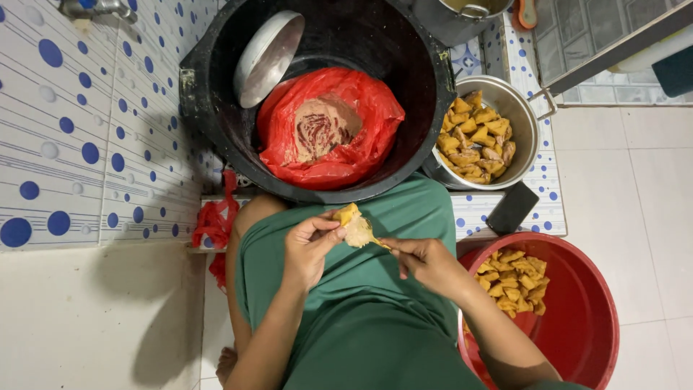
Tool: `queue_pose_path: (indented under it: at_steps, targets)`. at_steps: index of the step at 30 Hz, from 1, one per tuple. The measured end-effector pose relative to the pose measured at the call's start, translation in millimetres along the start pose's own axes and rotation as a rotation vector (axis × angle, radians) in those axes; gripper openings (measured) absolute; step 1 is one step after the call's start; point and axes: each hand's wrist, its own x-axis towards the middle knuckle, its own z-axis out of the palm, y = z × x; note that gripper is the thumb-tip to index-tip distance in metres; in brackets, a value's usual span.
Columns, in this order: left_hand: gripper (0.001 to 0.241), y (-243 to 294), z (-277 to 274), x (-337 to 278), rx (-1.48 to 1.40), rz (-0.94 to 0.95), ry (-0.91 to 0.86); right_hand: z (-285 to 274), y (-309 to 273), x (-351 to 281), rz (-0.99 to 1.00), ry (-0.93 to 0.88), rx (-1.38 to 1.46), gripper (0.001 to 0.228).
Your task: Stuffing fried tofu pieces with a meat filling using a spoon
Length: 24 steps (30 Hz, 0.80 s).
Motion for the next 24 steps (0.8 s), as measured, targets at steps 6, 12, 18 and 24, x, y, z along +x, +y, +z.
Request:
queue_pose_path:
  at_steps: [6, 12, 18, 24]
  targets:
    - [0.013, -7, 1, -2, -0.09, -0.088, 0.083, -17, -29, -6, 0.083, -0.065, -0.169, 0.039]
    - [0.011, -5, -8, 12, -0.177, -0.104, 0.145, -27, -46, -10, 0.035, 0.008, -0.158, 0.038]
    - [0.014, -12, 2, 6, -0.162, -0.162, 0.112, -21, -50, 1, 0.058, 0.006, -0.207, 0.039]
    - [0.014, -16, 0, 6, -0.16, -0.174, 0.136, -21, -46, 4, 0.092, -0.075, -0.291, 0.04]
